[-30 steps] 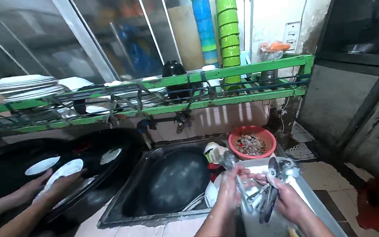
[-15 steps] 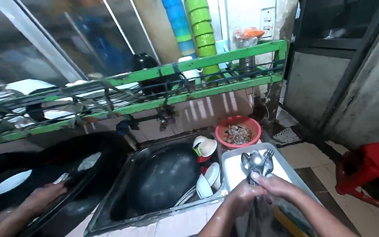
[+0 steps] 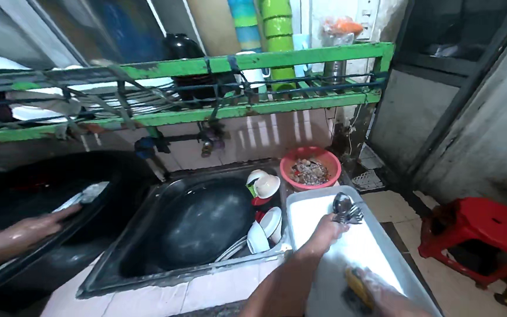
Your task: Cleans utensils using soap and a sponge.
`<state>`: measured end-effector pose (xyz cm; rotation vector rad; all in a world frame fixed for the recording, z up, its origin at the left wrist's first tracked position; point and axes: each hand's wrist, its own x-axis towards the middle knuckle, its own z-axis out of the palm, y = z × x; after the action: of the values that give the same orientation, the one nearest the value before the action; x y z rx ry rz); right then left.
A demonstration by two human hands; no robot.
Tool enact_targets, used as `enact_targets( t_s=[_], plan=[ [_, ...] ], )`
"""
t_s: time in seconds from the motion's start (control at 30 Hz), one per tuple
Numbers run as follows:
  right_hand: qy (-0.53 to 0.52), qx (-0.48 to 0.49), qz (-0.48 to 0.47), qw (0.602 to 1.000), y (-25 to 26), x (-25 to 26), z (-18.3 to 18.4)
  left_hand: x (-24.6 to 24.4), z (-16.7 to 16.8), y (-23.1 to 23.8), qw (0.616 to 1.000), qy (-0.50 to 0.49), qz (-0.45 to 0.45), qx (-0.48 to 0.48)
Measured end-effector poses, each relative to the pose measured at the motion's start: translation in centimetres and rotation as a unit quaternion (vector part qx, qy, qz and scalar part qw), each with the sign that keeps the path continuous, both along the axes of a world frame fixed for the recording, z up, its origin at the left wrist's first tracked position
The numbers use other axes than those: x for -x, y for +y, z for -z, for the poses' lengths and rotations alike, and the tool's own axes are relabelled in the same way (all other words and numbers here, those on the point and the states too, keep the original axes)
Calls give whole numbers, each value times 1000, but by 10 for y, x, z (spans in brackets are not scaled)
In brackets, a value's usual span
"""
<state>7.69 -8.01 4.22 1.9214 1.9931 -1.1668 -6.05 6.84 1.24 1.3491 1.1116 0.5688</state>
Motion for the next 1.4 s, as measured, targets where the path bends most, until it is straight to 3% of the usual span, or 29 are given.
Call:
enact_targets(
  t_s=[0.1, 0.27, 0.47, 0.6, 0.73, 0.8, 0.87, 0.97, 1.07, 1.23, 1.4],
  plan=[
    [-60, -18, 3, 998, 0, 13, 11, -6, 7, 3, 997, 18, -68, -15],
    [-85, -66, 56, 993, 0, 19, 2, 5, -7, 14, 959, -160, -228, 59],
    [-145, -94, 7, 985, 6, 29, -1, 25, -14, -3, 903, -333, -192, 194],
    [-126, -71, 53, 988, 17, 19, 10, 37, -16, -30, 928, -254, -145, 230],
    [-18, -96, 169, 981, 21, 3, 2, 44, -27, -50, 944, -233, -139, 188],
    [107, -164, 257, 947, 21, -2, -9, 46, -24, -53, 949, -223, -155, 163],
    [246, -207, 335, 886, 25, -3, -20, 45, -24, -57, 953, -203, -169, 145],
    [380, -223, 354, 825, 40, 11, -44, 39, -31, -67, 968, -144, -159, 127],
    [356, -235, 337, 839, 66, 19, -51, 34, -31, -77, 978, -99, -137, 120],
    [380, -286, 393, 787, 84, 24, -32, 35, -35, -77, 962, -97, -195, 165],
    [222, -310, 332, 863, 87, 20, -47, 33, -38, -79, 971, -42, -181, 151]
  ],
)
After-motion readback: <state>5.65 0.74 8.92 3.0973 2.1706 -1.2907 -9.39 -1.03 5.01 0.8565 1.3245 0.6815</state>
